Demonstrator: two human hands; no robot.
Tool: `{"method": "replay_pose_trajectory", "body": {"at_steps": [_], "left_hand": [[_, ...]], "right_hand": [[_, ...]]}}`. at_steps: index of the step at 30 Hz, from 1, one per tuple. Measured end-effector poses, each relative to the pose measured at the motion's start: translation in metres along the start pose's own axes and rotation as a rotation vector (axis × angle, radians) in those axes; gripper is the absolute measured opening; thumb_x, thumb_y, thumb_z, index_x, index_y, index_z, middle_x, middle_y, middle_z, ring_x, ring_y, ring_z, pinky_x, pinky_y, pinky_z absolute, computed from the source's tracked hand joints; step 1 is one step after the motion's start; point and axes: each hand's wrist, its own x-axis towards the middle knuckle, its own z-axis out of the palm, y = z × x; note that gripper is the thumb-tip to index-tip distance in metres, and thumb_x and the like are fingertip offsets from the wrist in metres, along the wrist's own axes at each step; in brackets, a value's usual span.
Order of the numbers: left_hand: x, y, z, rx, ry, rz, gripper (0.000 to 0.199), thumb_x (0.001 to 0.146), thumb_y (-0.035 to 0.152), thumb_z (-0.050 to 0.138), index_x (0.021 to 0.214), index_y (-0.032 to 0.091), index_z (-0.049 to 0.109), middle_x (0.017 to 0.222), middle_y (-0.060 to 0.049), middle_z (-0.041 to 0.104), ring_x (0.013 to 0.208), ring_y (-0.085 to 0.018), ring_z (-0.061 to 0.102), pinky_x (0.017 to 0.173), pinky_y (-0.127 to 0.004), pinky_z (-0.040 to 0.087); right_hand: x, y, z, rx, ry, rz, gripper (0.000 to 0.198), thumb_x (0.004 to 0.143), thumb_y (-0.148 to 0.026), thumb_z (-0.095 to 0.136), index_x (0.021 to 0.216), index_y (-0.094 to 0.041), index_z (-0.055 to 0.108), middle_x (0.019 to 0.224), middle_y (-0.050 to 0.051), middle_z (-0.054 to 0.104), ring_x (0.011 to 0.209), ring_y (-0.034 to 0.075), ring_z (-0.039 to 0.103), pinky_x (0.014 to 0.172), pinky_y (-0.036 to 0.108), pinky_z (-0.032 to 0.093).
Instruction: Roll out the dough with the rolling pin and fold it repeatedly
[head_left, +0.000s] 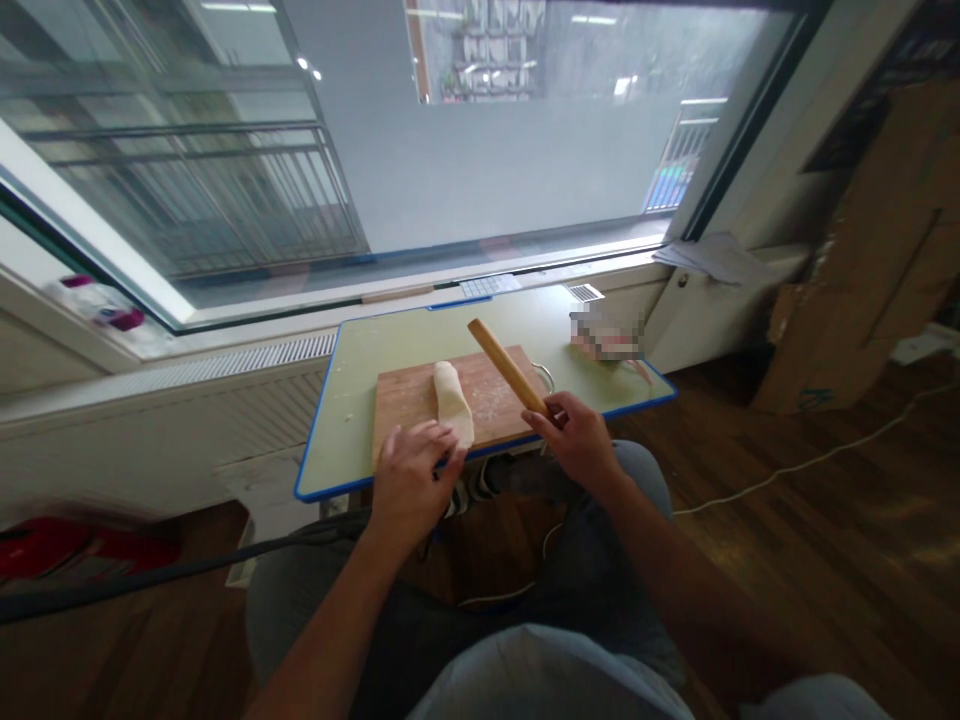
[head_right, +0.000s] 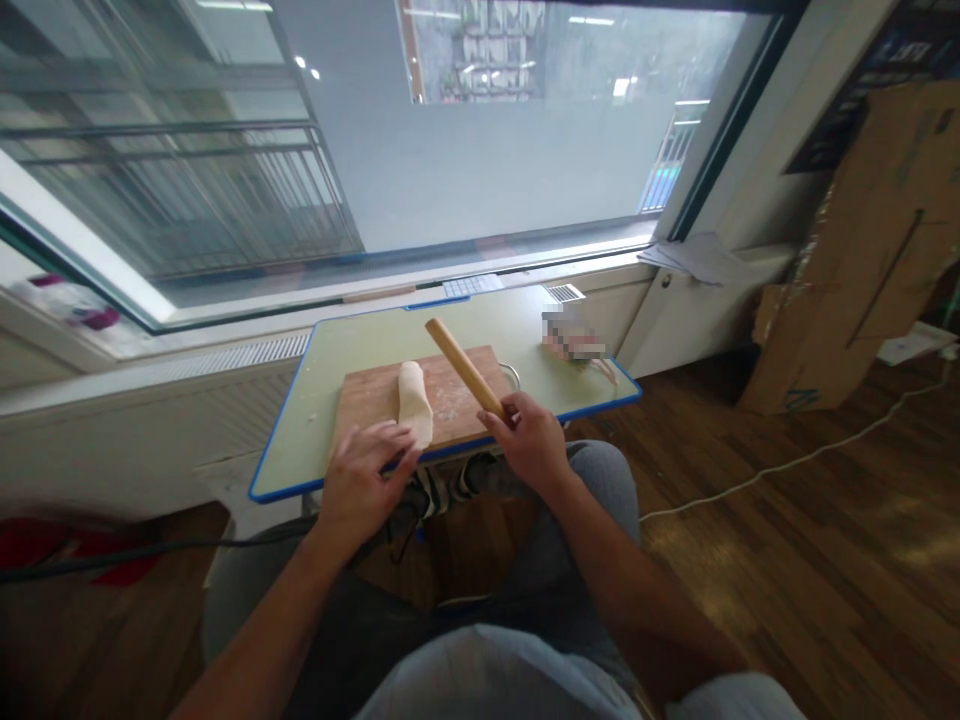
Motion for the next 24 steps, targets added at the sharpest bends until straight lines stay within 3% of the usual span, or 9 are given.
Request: {"method": "replay_pose_trajectory", "body": {"at_steps": [2,4,7,10,15,17,20,24], "left_hand": [[0.024,-0.007,-0.009,-0.011,0.03,-0.026,0.03,0.107,0.034,0.052,0.116,0.027,0.079,0.128,-0.007,0.081,0.127,-0.026,0.069,0.12,-0.048,0.047],[0.053,-0.014,-0.016,0.058,0.014,-0.04,0.038,0.103,0.022,0.048,0.128,0.025,0.077,0.137,-0.008,0.077,0.132,-0.026,0.066,0.119,-0.046,0.048],[0.094,-0.025,-0.019,0.207,-0.155,-0.068,0.051,0.1,0.019,0.049,0.144,0.032,0.071,0.161,-0.007,0.062,0.146,-0.032,0.055,0.122,-0.056,0.041],[0.122,-0.035,-0.016,0.262,-0.359,0.037,0.059,0.095,0.015,0.05,0.146,0.038,0.069,0.173,-0.004,0.049,0.157,-0.032,0.043,0.127,-0.062,0.032],[0.153,-0.047,-0.018,0.238,-0.525,0.195,0.05,0.082,0.019,0.063,0.125,0.038,0.079,0.161,0.0,0.062,0.152,-0.028,0.048,0.13,-0.053,0.029],[0.16,-0.051,-0.024,0.248,-0.53,0.13,0.043,0.078,0.031,0.069,0.119,0.034,0.08,0.143,-0.004,0.074,0.138,-0.03,0.06,0.122,-0.048,0.038],[0.159,-0.052,-0.031,0.202,-0.472,-0.099,0.044,0.078,0.054,0.071,0.112,0.028,0.08,0.112,-0.008,0.082,0.107,-0.03,0.073,0.096,-0.038,0.053],[0.129,-0.04,-0.031,0.126,-0.36,-0.393,0.045,0.083,0.062,0.067,0.105,0.024,0.078,0.104,-0.013,0.082,0.095,-0.032,0.076,0.078,-0.036,0.053]], "right_hand": [[0.003,-0.002,0.001,-0.046,-0.013,0.012,0.035,0.09,-0.06,0.072,0.092,-0.025,0.07,0.074,0.001,0.072,0.068,0.02,0.065,0.063,0.029,0.041],[0.004,-0.004,0.002,-0.088,-0.021,0.021,0.033,0.09,-0.059,0.072,0.091,-0.026,0.07,0.075,0.001,0.072,0.069,0.02,0.065,0.064,0.03,0.04],[0.004,-0.006,0.001,-0.105,-0.049,0.024,0.033,0.091,-0.058,0.071,0.09,-0.026,0.07,0.076,0.001,0.071,0.071,0.02,0.064,0.066,0.03,0.039],[0.004,-0.005,-0.001,-0.069,-0.073,0.021,0.033,0.091,-0.058,0.072,0.089,-0.025,0.069,0.075,0.0,0.071,0.07,0.02,0.064,0.066,0.029,0.039],[0.003,-0.001,-0.004,0.01,-0.076,0.018,0.035,0.091,-0.059,0.072,0.087,-0.025,0.067,0.071,-0.002,0.068,0.067,0.018,0.062,0.063,0.029,0.039],[0.003,0.0,-0.004,0.024,-0.075,0.022,0.036,0.091,-0.06,0.071,0.087,-0.025,0.067,0.071,-0.002,0.068,0.066,0.018,0.062,0.062,0.029,0.039],[0.002,0.0,-0.003,0.031,-0.071,0.031,0.037,0.091,-0.061,0.072,0.087,-0.025,0.068,0.071,-0.001,0.068,0.067,0.018,0.062,0.062,0.029,0.039],[0.001,0.002,-0.002,0.045,-0.07,0.023,0.037,0.092,-0.062,0.071,0.089,-0.025,0.07,0.073,0.0,0.069,0.068,0.019,0.062,0.063,0.029,0.041]]}}
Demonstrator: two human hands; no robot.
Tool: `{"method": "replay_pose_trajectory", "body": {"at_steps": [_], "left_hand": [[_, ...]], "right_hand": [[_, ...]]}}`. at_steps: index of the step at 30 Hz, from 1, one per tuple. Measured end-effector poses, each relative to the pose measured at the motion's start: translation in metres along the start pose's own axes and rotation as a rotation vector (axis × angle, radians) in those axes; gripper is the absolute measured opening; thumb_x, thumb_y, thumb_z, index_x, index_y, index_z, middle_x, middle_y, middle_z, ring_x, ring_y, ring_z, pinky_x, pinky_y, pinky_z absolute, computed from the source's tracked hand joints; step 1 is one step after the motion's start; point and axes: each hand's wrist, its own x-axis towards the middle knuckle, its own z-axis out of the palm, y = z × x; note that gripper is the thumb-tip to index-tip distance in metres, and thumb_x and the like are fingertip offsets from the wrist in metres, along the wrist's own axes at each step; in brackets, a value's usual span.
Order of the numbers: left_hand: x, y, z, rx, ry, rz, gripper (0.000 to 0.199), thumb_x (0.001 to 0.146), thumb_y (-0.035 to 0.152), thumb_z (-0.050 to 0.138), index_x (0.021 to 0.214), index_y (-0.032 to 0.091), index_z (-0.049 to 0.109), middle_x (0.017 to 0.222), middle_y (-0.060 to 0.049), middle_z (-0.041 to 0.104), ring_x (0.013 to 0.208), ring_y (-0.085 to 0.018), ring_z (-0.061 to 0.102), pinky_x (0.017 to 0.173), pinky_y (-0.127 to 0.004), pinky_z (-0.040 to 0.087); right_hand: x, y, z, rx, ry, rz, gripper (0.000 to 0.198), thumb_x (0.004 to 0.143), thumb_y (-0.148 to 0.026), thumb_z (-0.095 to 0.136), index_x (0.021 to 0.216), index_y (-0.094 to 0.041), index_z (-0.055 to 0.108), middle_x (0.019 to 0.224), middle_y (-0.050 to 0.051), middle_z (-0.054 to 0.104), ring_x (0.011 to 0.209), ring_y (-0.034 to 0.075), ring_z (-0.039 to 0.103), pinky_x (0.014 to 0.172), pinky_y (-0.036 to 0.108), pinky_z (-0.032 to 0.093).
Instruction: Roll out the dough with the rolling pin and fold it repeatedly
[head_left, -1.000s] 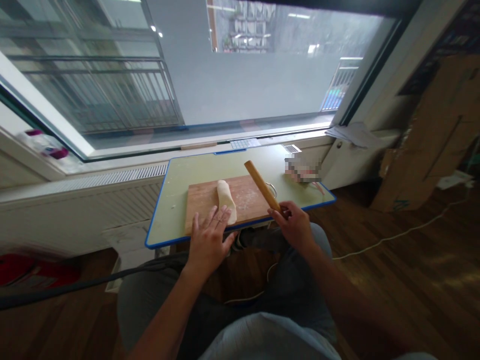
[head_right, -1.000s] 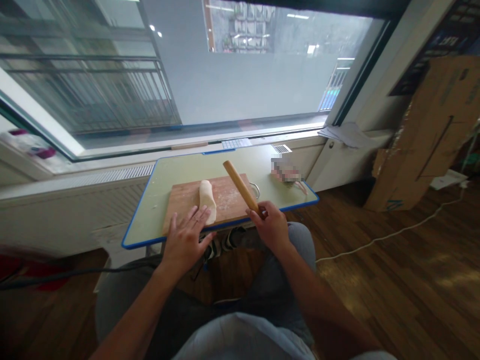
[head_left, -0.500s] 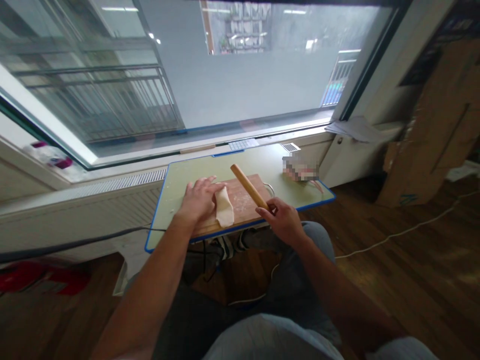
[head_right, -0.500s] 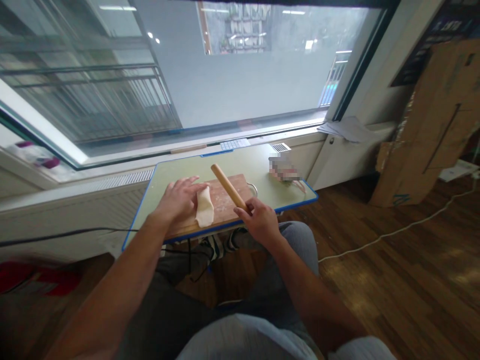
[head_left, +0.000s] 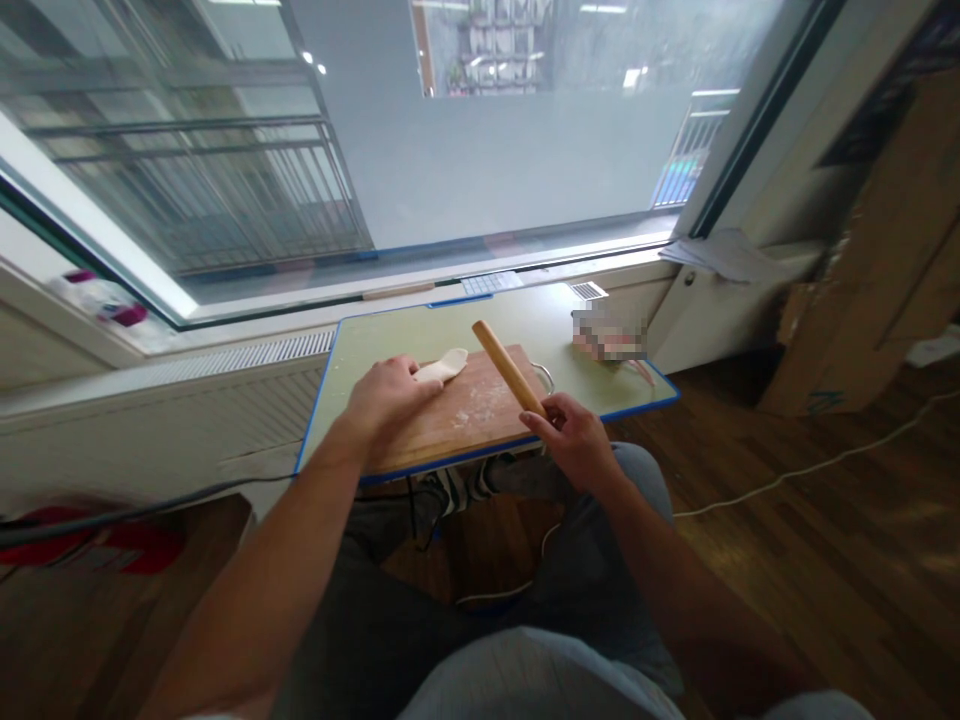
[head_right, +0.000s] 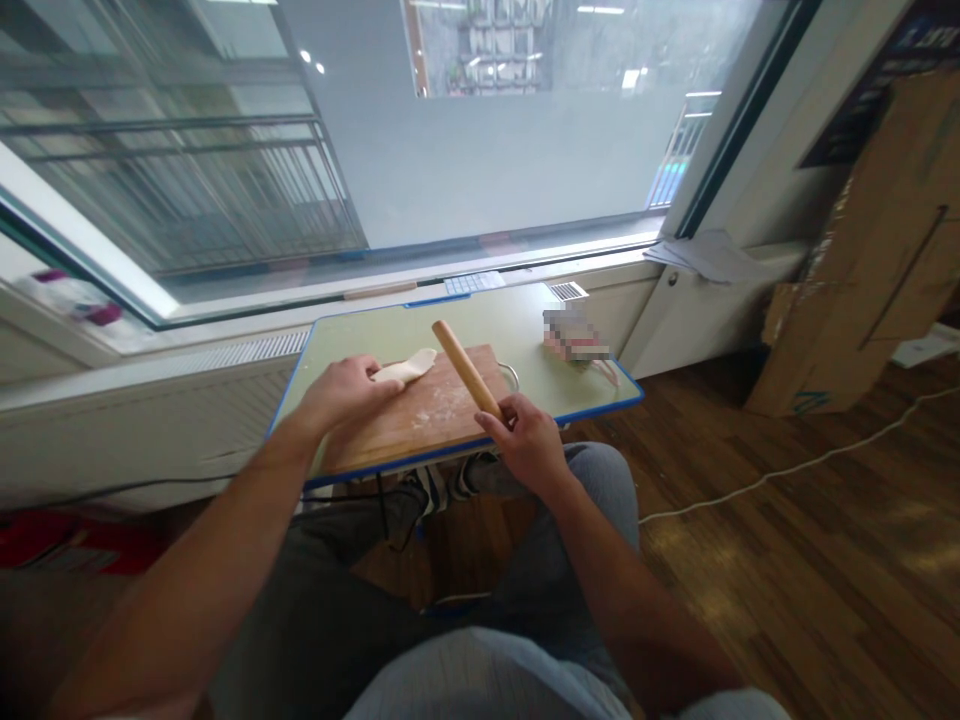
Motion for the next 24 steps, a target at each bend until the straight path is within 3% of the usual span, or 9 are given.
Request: {"method": "replay_pose_trajectory", "body": {"at_steps": [2,4,6,9,12,16,19,22,24], "left_hand": [[-0.021,0.004,0.011,-0.03,0.021,-0.052,0.045,0.083,0.062,0.07,0.107,0.024,0.076,0.109,-0.015,0.082,0.101,-0.035,0.077,0.079,-0.039,0.055],[-0.042,0.012,0.022,-0.105,0.091,-0.074,0.055,0.086,0.059,0.071,0.127,0.024,0.069,0.113,-0.015,0.082,0.105,-0.035,0.078,0.082,-0.04,0.056],[-0.058,0.022,0.03,-0.147,0.086,-0.097,0.064,0.089,0.057,0.071,0.143,0.026,0.06,0.113,-0.014,0.083,0.104,-0.035,0.079,0.083,-0.042,0.057],[-0.072,0.034,0.035,-0.196,0.053,-0.038,0.064,0.093,0.051,0.068,0.151,0.027,0.056,0.118,-0.014,0.082,0.108,-0.036,0.078,0.088,-0.044,0.058],[-0.079,0.034,0.038,-0.237,0.072,-0.009,0.059,0.095,0.045,0.066,0.15,0.027,0.059,0.12,-0.012,0.082,0.109,-0.034,0.077,0.093,-0.044,0.057],[-0.082,0.015,0.046,-0.287,0.177,0.034,0.053,0.092,0.04,0.068,0.142,0.025,0.068,0.12,-0.01,0.08,0.112,-0.032,0.073,0.101,-0.046,0.056],[-0.075,0.002,0.046,-0.353,0.244,0.099,0.04,0.091,0.038,0.068,0.128,0.025,0.075,0.121,-0.009,0.078,0.115,-0.029,0.07,0.107,-0.045,0.055],[-0.054,0.001,0.036,-0.422,0.402,0.037,0.027,0.094,0.037,0.063,0.113,0.024,0.077,0.117,-0.008,0.076,0.113,-0.026,0.069,0.107,-0.043,0.055],[-0.033,0.005,0.028,-0.403,0.539,-0.013,0.03,0.097,0.036,0.058,0.119,0.023,0.074,0.122,-0.009,0.074,0.121,-0.027,0.066,0.112,-0.045,0.052]], "right_hand": [[0.0,0.001,0.0,-0.003,0.0,-0.004,0.037,0.093,-0.062,0.071,0.09,-0.025,0.071,0.073,0.0,0.069,0.068,0.019,0.062,0.063,0.029,0.041],[0.002,0.0,0.0,-0.015,-0.004,-0.009,0.038,0.093,-0.062,0.07,0.09,-0.025,0.071,0.072,0.0,0.069,0.067,0.019,0.062,0.062,0.029,0.041],[0.005,-0.002,-0.002,-0.029,-0.011,-0.018,0.038,0.092,-0.062,0.071,0.089,-0.024,0.07,0.07,0.0,0.068,0.066,0.019,0.061,0.062,0.029,0.04],[0.015,-0.008,-0.005,-0.089,-0.046,-0.026,0.037,0.09,-0.061,0.074,0.086,-0.025,0.068,0.069,-0.001,0.066,0.064,0.018,0.057,0.061,0.029,0.038],[0.029,-0.016,-0.008,-0.21,-0.12,-0.045,0.035,0.089,-0.059,0.077,0.082,-0.025,0.068,0.067,-0.003,0.062,0.063,0.017,0.054,0.06,0.03,0.033],[0.048,-0.026,-0.007,-0.305,-0.203,-0.115,0.03,0.089,-0.055,0.079,0.085,-0.025,0.073,0.072,-0.002,0.066,0.066,0.017,0.056,0.06,0.029,0.033],[0.066,-0.03,-0.001,-0.345,-0.259,-0.148,0.025,0.089,-0.052,0.079,0.091,-0.027,0.077,0.075,-0.001,0.07,0.067,0.017,0.059,0.06,0.028,0.034],[0.088,-0.031,0.007,-0.415,-0.317,-0.198,0.024,0.09,-0.051,0.08,0.097,-0.029,0.08,0.081,0.0,0.075,0.071,0.018,0.063,0.063,0.029,0.036],[0.105,-0.031,0.011,-0.444,-0.33,-0.267,0.022,0.09,-0.049,0.081,0.102,-0.03,0.082,0.091,0.001,0.079,0.078,0.02,0.066,0.067,0.029,0.039]]}}
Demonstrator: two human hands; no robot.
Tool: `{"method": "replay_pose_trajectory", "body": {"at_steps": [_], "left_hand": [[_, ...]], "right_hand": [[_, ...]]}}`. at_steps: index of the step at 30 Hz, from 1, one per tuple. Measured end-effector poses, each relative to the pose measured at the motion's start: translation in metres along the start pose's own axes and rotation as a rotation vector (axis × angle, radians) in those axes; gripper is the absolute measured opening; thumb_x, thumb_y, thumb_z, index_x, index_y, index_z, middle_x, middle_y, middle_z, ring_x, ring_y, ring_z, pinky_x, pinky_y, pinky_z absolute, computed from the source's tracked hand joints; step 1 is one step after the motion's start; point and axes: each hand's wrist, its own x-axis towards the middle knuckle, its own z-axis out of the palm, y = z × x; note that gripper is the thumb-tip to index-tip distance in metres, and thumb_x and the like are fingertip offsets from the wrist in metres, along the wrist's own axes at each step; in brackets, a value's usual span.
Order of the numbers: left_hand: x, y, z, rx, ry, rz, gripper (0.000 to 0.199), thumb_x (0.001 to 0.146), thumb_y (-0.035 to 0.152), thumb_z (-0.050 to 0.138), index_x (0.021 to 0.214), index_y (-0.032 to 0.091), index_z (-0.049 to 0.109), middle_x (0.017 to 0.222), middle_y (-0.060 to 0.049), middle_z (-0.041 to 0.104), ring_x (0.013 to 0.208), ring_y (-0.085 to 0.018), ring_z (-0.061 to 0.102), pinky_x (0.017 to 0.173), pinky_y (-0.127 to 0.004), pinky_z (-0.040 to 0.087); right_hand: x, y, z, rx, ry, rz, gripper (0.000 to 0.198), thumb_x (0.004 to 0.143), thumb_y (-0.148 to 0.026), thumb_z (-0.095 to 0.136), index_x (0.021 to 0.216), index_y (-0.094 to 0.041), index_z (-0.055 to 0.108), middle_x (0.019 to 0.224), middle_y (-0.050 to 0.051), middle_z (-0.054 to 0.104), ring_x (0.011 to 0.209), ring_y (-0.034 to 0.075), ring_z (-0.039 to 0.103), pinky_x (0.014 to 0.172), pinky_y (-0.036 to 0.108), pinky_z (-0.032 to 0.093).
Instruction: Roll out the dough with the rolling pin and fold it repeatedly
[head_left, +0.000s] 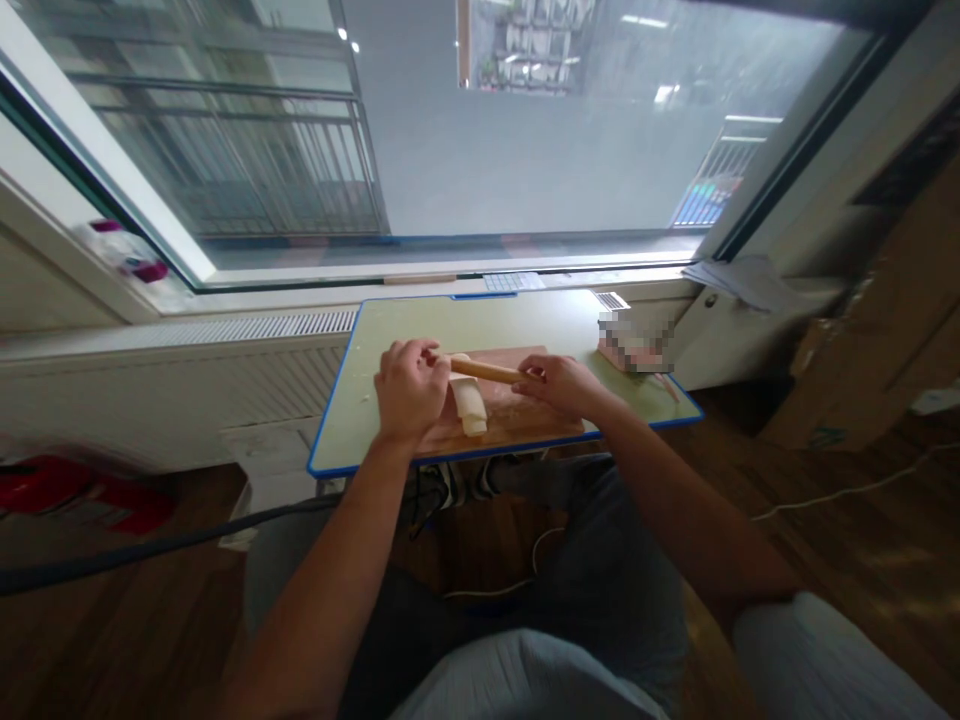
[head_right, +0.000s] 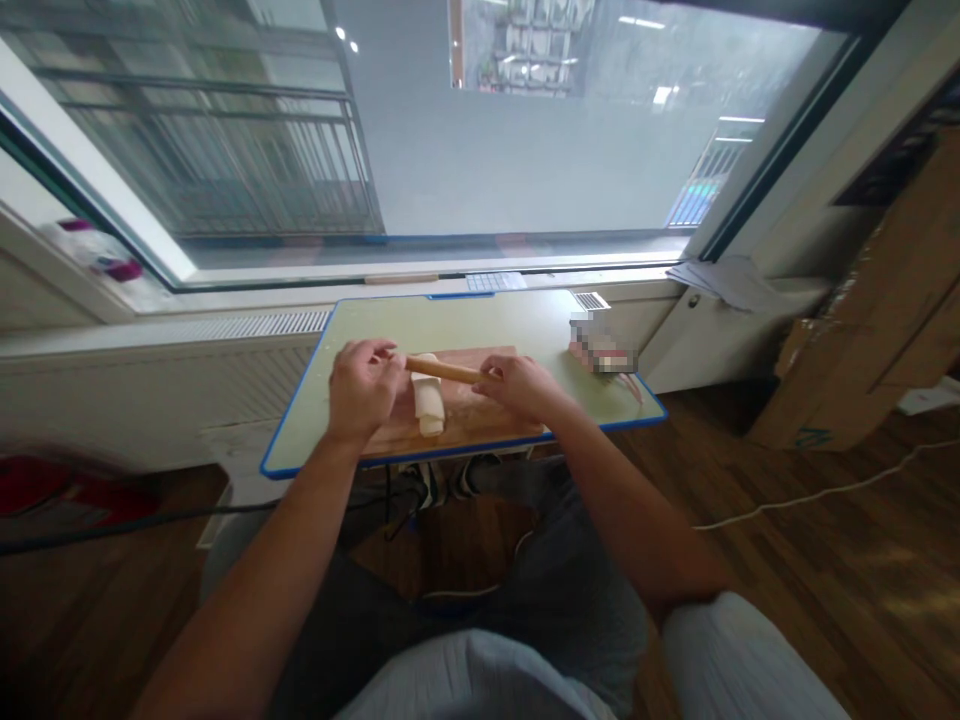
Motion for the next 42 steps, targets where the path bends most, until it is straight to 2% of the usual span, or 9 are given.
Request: {"method": "replay_pose_trajectory", "body": {"at_steps": [3,8,11,15,21,30,36,40,42], "left_hand": [[0.03,0.001,0.012,0.121,-0.025,0.003,0.032,0.101,0.037,0.054,0.123,0.025,0.074,0.132,-0.011,0.073,0.131,-0.03,0.061,0.116,-0.048,0.048],[0.05,-0.022,0.027,0.302,-0.359,0.095,0.042,0.106,0.042,0.045,0.136,0.028,0.073,0.151,-0.01,0.067,0.141,-0.032,0.056,0.122,-0.053,0.041],[0.047,-0.036,0.03,0.344,-0.453,0.154,0.051,0.11,0.041,0.035,0.15,0.031,0.065,0.165,-0.008,0.058,0.152,-0.031,0.048,0.129,-0.058,0.033],[0.052,-0.044,0.035,0.375,-0.489,0.151,0.056,0.11,0.044,0.032,0.159,0.032,0.058,0.171,-0.008,0.051,0.158,-0.033,0.042,0.131,-0.068,0.025],[0.085,-0.045,0.045,0.376,-0.558,0.077,0.055,0.11,0.043,0.034,0.158,0.033,0.058,0.171,-0.008,0.051,0.158,-0.033,0.043,0.131,-0.07,0.025],[0.045,-0.044,0.026,0.334,-0.515,0.165,0.054,0.11,0.043,0.035,0.158,0.033,0.059,0.168,-0.007,0.055,0.157,-0.032,0.046,0.134,-0.065,0.024],[0.088,-0.046,0.042,0.38,-0.499,0.128,0.052,0.109,0.04,0.039,0.155,0.029,0.062,0.167,-0.01,0.055,0.154,-0.034,0.048,0.131,-0.067,0.029],[0.108,-0.049,0.049,0.385,-0.518,0.123,0.05,0.111,0.04,0.037,0.148,0.027,0.067,0.161,-0.01,0.061,0.146,-0.032,0.055,0.125,-0.058,0.04],[0.107,-0.05,0.048,0.368,-0.503,0.148,0.048,0.111,0.039,0.036,0.142,0.027,0.07,0.154,-0.009,0.067,0.14,-0.03,0.06,0.121,-0.052,0.045]], "right_hand": [[0.023,0.009,-0.001,-0.017,-0.029,-0.097,0.022,0.089,-0.044,0.083,0.107,-0.032,0.083,0.099,0.0,0.081,0.085,0.02,0.068,0.072,0.029,0.043],[0.039,0.021,-0.001,0.019,-0.125,-0.167,0.024,0.09,-0.042,0.083,0.113,-0.033,0.083,0.105,0.0,0.08,0.088,0.02,0.07,0.079,0.029,0.048],[0.039,0.024,0.0,-0.025,-0.125,-0.203,0.024,0.098,-0.046,0.076,0.116,-0.032,0.082,0.106,0.003,0.079,0.093,0.022,0.07,0.084,0.032,0.05],[0.045,0.027,0.005,-0.184,-0.073,-0.211,0.04,0.105,-0.061,0.064,0.125,-0.03,0.078,0.121,0.01,0.075,0.116,0.03,0.066,0.099,0.042,0.051],[0.069,0.034,0.017,-0.29,-0.024,-0.087,0.062,0.109,-0.071,0.045,0.15,-0.029,0.066,0.151,0.012,0.067,0.139,0.036,0.056,0.113,0.051,0.047],[0.01,0.027,0.019,-0.33,0.061,-0.076,0.06,0.109,-0.071,0.046,0.156,-0.035,0.058,0.16,0.009,0.062,0.148,0.039,0.049,0.122,0.066,0.032],[0.055,0.034,0.023,-0.303,0.021,-0.009,0.053,0.111,-0.063,0.049,0.15,-0.031,0.066,0.153,0.012,0.067,0.139,0.038,0.059,0.112,0.057,0.047],[0.078,0.036,0.024,-0.277,-0.044,-0.123,0.036,0.113,-0.049,0.053,0.139,-0.036,0.073,0.15,0.006,0.069,0.141,0.033,0.058,0.115,0.052,0.046],[0.077,0.035,0.024,-0.284,-0.034,-0.08,0.04,0.113,-0.053,0.051,0.142,-0.034,0.072,0.15,0.008,0.069,0.141,0.033,0.059,0.115,0.052,0.047]]}}
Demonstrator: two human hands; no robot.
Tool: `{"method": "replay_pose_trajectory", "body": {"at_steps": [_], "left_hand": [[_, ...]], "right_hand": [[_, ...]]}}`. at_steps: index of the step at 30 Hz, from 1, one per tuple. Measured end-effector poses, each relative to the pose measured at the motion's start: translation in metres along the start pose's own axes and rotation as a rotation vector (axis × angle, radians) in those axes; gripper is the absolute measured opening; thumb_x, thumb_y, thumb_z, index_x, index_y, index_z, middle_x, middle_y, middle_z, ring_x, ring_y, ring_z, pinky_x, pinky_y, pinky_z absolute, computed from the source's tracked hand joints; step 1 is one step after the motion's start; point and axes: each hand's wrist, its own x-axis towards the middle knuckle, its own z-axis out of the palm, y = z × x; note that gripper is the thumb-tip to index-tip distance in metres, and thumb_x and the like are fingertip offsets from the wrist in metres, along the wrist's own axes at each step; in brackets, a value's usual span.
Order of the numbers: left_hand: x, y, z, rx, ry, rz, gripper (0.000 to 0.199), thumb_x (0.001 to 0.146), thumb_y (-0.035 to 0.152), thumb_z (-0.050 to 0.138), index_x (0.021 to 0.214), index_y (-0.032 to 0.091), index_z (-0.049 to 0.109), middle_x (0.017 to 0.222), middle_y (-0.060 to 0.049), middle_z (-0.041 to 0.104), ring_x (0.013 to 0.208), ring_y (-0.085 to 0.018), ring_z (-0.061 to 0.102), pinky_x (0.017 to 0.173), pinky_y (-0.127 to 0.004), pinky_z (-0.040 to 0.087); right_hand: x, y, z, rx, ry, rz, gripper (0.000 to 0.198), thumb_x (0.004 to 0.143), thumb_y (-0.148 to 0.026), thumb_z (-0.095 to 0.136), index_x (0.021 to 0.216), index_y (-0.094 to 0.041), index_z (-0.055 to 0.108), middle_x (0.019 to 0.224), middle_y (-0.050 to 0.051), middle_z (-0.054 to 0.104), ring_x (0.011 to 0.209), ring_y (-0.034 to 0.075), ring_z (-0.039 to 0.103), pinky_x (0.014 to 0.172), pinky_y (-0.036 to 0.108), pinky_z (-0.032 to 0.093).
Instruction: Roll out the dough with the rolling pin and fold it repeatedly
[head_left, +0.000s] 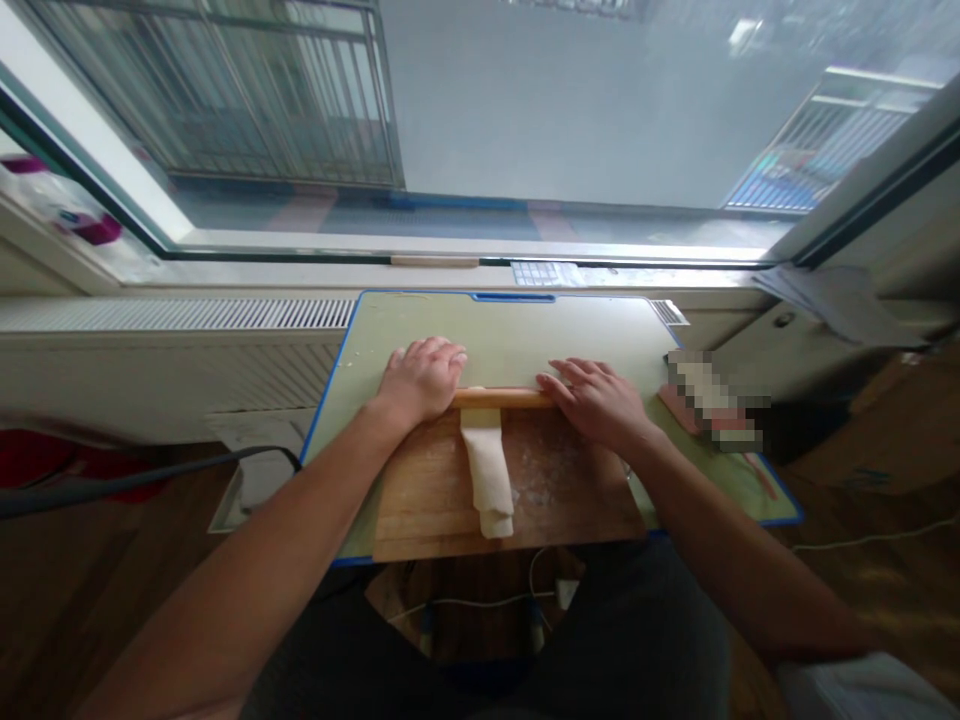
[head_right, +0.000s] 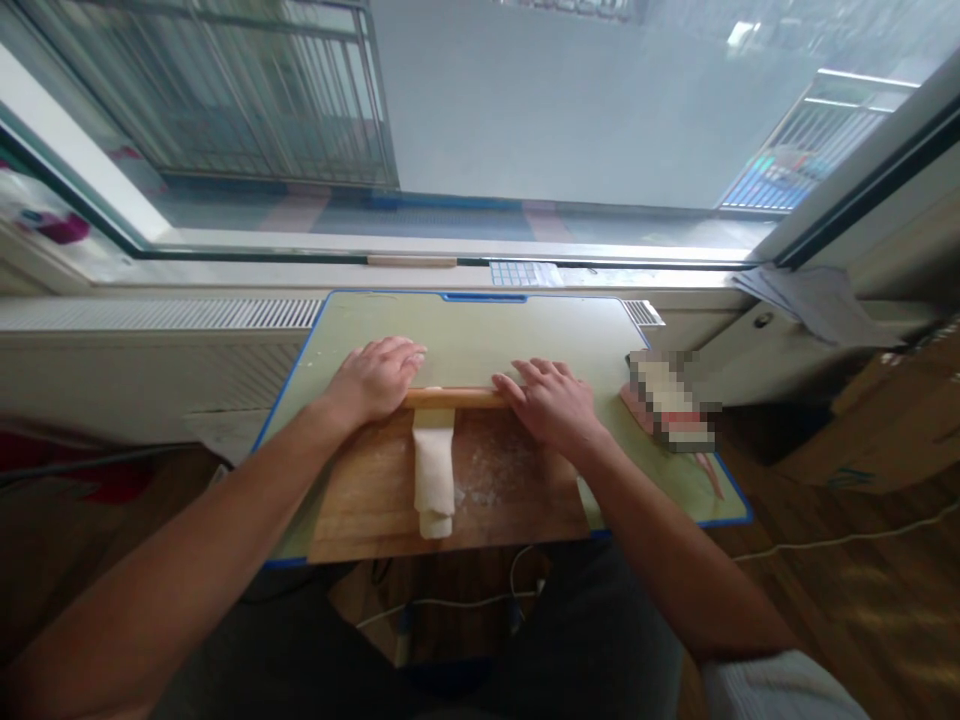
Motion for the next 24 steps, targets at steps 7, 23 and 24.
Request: {"method": "replay_pose_trajectory", "body": {"at_steps": [7,23,24], "left_hand": [[-0.032,0.008,-0.003,0.06,0.034,-0.001,0.043,0.111,0.036,0.04,0.137,0.025,0.072,0.147,-0.009,0.071,0.134,-0.028,0.064,0.116,-0.046,0.047],[-0.014,0.016,-0.005,-0.027,-0.016,-0.17,0.044,0.108,0.029,0.037,0.137,0.025,0.07,0.146,-0.012,0.071,0.133,-0.031,0.065,0.11,-0.048,0.051],[-0.007,0.014,-0.006,-0.043,-0.029,-0.172,0.045,0.108,0.03,0.036,0.134,0.025,0.071,0.144,-0.012,0.072,0.132,-0.032,0.066,0.108,-0.049,0.052]], "right_hand": [[-0.028,-0.009,-0.009,-0.049,-0.06,0.02,0.06,0.113,-0.066,0.033,0.152,-0.032,0.064,0.158,0.008,0.063,0.144,0.033,0.055,0.118,0.052,0.047],[-0.03,-0.027,-0.008,-0.054,0.045,0.173,0.061,0.11,-0.07,0.044,0.145,-0.027,0.068,0.147,0.011,0.07,0.135,0.035,0.06,0.11,0.05,0.049],[-0.026,-0.028,-0.008,-0.057,0.038,0.199,0.061,0.11,-0.07,0.043,0.144,-0.027,0.069,0.146,0.011,0.071,0.134,0.035,0.061,0.109,0.049,0.049]]}}
